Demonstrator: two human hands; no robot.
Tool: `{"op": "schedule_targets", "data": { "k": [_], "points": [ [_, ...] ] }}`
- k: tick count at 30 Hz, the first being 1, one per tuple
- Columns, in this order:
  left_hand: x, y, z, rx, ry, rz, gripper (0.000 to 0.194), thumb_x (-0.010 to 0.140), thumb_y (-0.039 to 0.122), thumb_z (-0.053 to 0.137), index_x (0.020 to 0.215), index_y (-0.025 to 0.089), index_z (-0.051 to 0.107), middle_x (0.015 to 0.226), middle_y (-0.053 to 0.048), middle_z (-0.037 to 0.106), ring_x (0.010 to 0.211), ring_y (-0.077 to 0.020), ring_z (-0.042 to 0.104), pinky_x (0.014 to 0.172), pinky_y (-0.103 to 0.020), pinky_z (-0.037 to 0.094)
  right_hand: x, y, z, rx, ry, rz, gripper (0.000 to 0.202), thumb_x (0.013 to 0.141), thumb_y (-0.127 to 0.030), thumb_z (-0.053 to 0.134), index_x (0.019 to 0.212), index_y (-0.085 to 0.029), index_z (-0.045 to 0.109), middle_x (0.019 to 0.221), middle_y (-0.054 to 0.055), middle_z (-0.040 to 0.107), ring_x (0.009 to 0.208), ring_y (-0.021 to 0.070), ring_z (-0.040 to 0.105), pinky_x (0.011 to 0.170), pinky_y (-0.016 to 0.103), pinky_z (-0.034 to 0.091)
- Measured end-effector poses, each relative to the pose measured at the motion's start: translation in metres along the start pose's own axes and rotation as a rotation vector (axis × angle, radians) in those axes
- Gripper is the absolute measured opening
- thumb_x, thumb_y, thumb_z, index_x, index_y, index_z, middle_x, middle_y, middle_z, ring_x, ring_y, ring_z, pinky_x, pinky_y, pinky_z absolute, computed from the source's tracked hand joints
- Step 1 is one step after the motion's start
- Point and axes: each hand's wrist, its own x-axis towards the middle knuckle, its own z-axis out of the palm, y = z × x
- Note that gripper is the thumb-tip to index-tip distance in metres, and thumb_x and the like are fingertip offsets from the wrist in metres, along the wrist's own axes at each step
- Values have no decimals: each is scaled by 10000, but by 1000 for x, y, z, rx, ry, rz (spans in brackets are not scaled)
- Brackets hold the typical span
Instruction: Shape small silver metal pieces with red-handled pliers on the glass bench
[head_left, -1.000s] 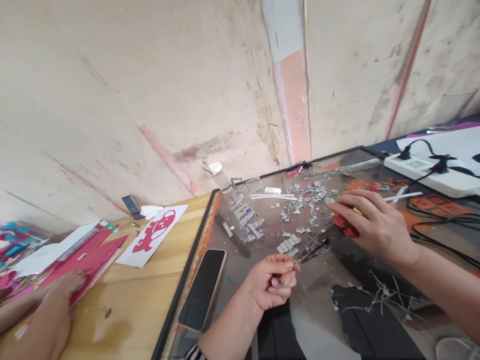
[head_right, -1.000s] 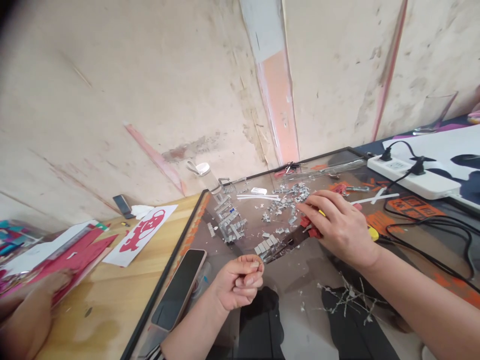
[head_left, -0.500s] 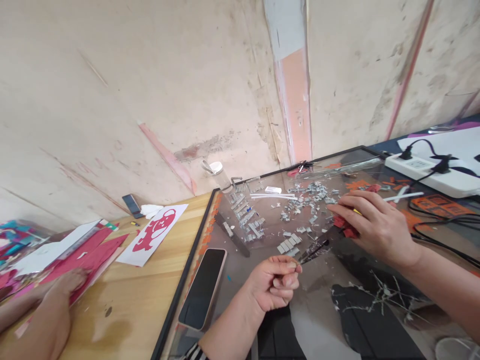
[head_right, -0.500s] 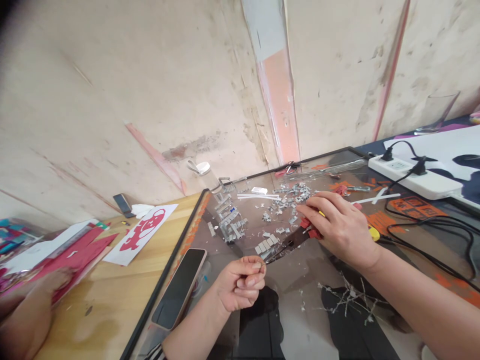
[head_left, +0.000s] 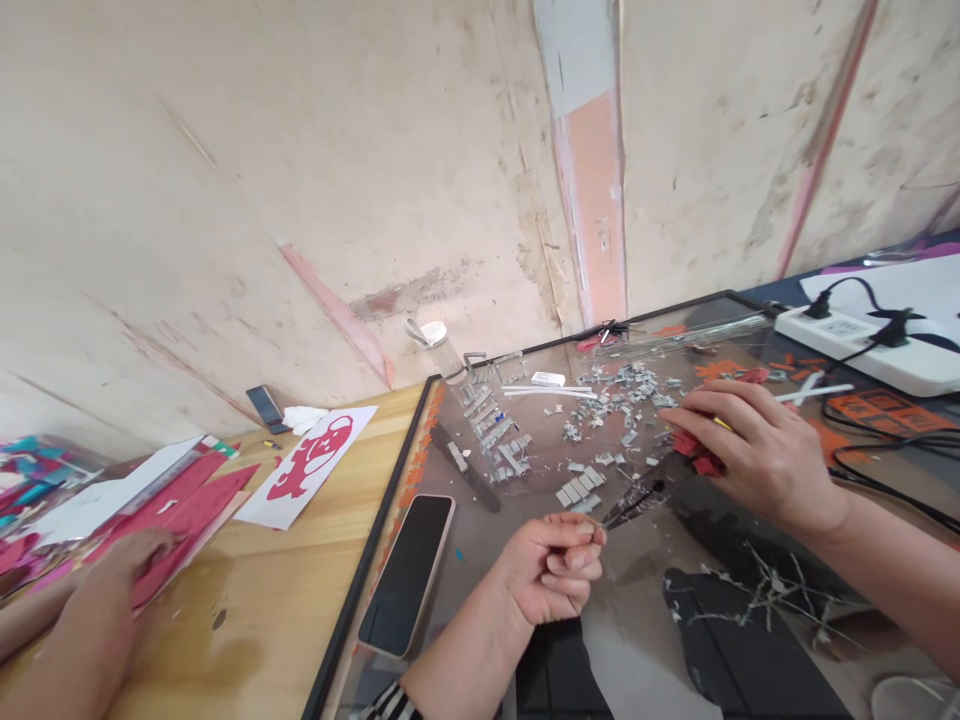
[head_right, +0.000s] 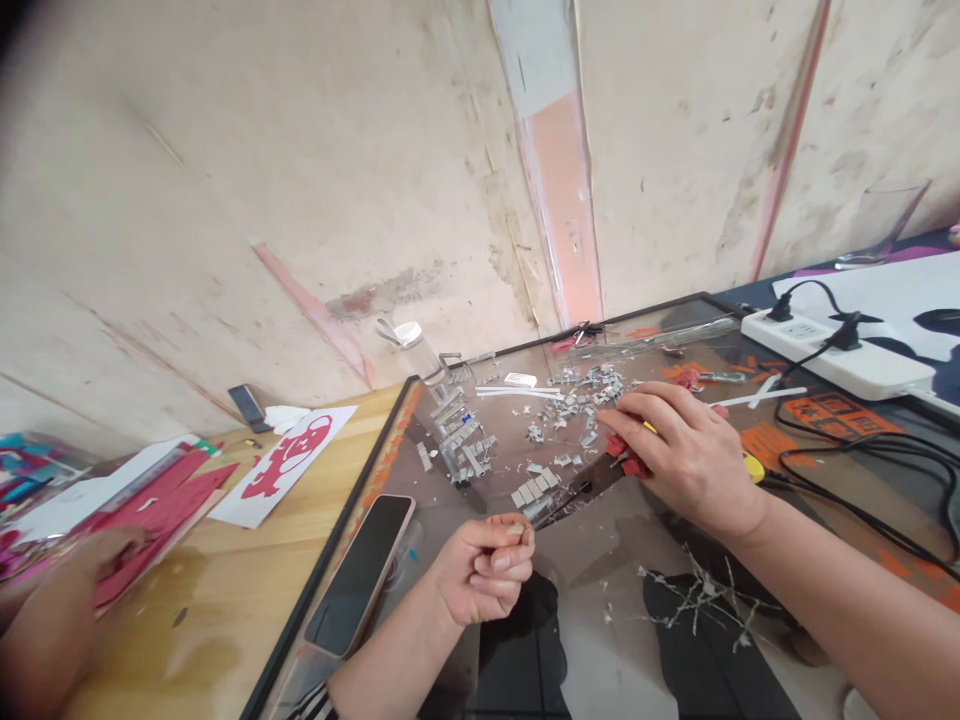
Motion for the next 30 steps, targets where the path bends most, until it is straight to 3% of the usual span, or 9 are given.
{"op": "schedule_targets", "data": {
  "k": [30],
  "points": [
    [-1, -3, 0, -61, -11, -40, 115, 707, 39, 576, 763, 6, 671, 449, 21, 418, 348, 24, 203, 296, -34, 100, -1, 0, -1, -23, 1, 37, 318, 735, -61, 545, 1005, -202, 635, 962, 72, 643, 948, 214, 551, 836, 323, 463]
  ]
}}
